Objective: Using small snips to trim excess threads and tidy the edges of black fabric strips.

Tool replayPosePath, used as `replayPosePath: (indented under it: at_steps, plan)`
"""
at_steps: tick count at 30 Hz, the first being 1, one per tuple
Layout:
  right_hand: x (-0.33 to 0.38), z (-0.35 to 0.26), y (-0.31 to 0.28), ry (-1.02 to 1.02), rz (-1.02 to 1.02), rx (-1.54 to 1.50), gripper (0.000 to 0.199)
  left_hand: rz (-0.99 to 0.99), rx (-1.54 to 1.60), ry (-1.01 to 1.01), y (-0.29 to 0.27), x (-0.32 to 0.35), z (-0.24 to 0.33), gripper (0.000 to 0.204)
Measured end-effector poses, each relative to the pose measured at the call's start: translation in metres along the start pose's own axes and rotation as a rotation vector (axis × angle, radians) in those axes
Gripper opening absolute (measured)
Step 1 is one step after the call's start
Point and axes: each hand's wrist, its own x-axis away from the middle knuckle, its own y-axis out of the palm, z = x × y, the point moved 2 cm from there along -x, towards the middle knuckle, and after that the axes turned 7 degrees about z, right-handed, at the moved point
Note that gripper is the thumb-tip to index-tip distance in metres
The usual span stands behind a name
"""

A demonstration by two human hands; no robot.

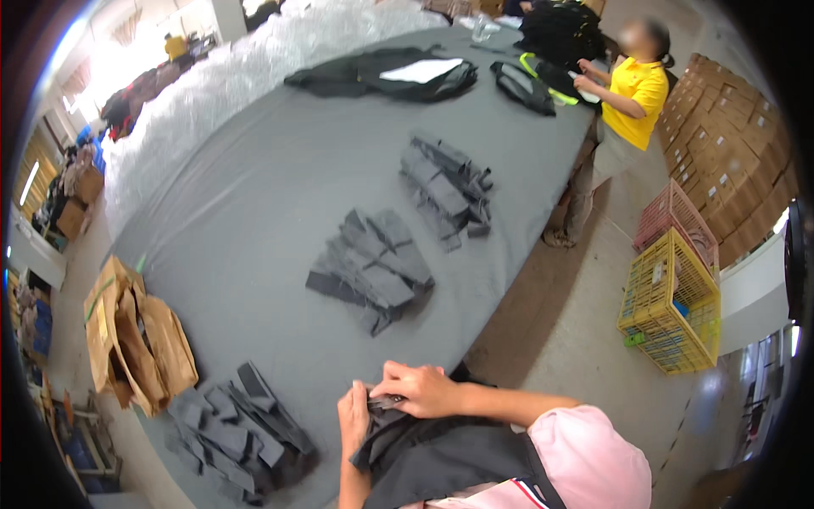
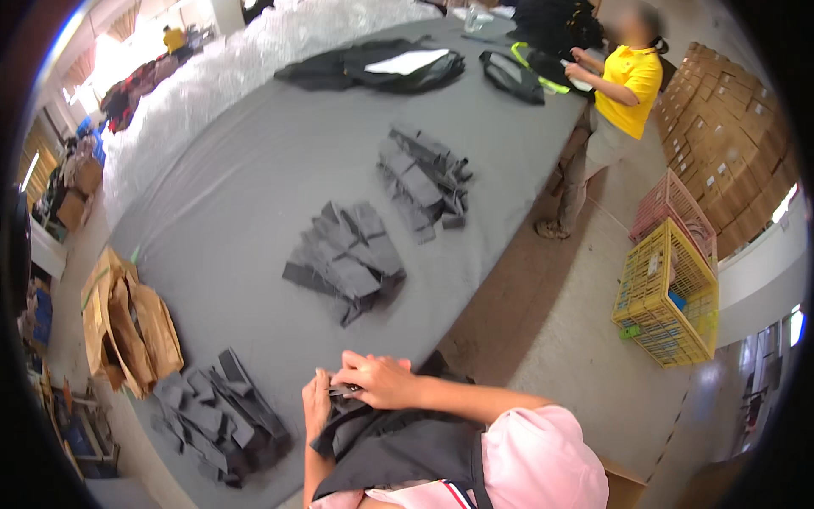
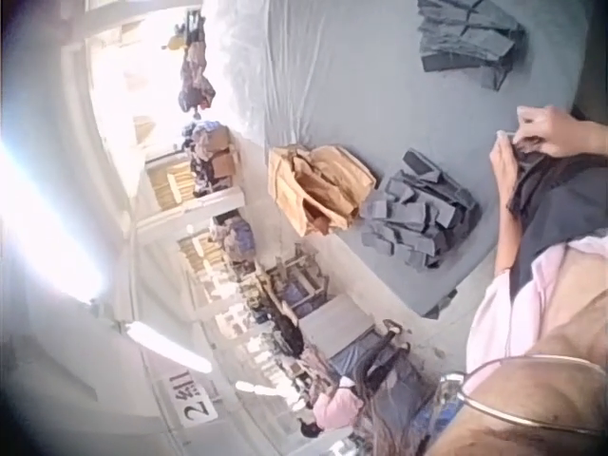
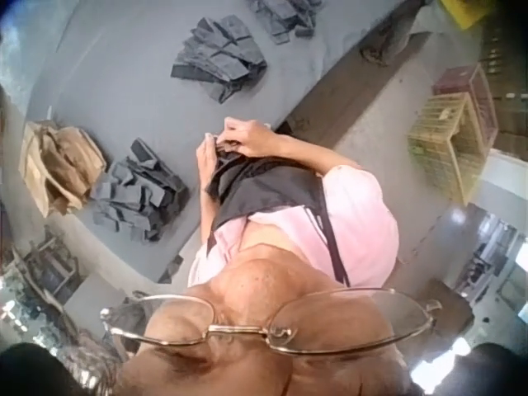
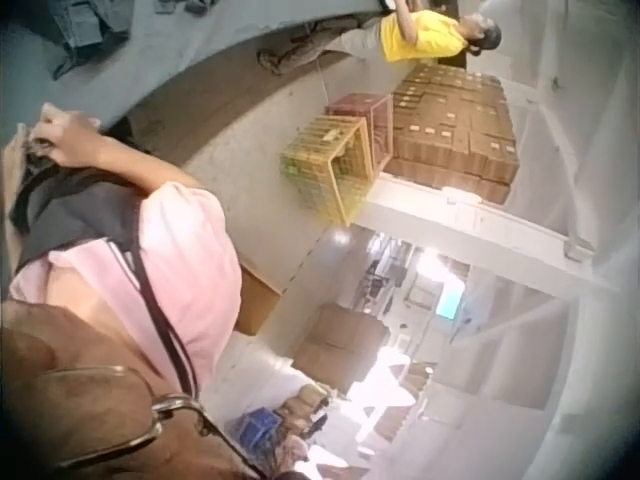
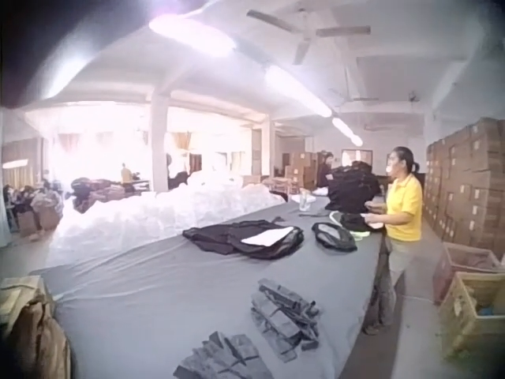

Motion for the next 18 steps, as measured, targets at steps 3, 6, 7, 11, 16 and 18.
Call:
replayPosePath:
  at_steps: [3,6,7,11,16,18]
  plan:
    - [-0.014,0.0,-0.004,-0.069,-0.167,0.055,0.028,-0.105,0.125,-0.07,0.002,-0.008,-0.004,0.045]
    - [-0.024,0.002,-0.005,0.001,-0.126,-0.089,0.018,-0.126,0.148,-0.103,0.005,-0.007,0.017,0.046]
    - [-0.026,0.002,-0.002,0.039,-0.128,-0.145,0.013,-0.12,0.187,-0.116,0.005,-0.005,0.018,0.046]
    - [-0.018,0.007,0.019,0.662,-0.005,-0.705,0.009,-0.081,0.216,-0.198,-0.008,0.003,0.003,0.048]
    - [0.0,0.005,0.023,0.533,0.01,-0.506,0.02,-0.013,0.273,-0.23,-0.022,0.018,-0.017,0.048]
    - [-0.001,-0.007,0.017,0.358,-0.039,-0.283,0.025,-0.013,0.272,-0.216,-0.026,0.022,-0.019,0.048]
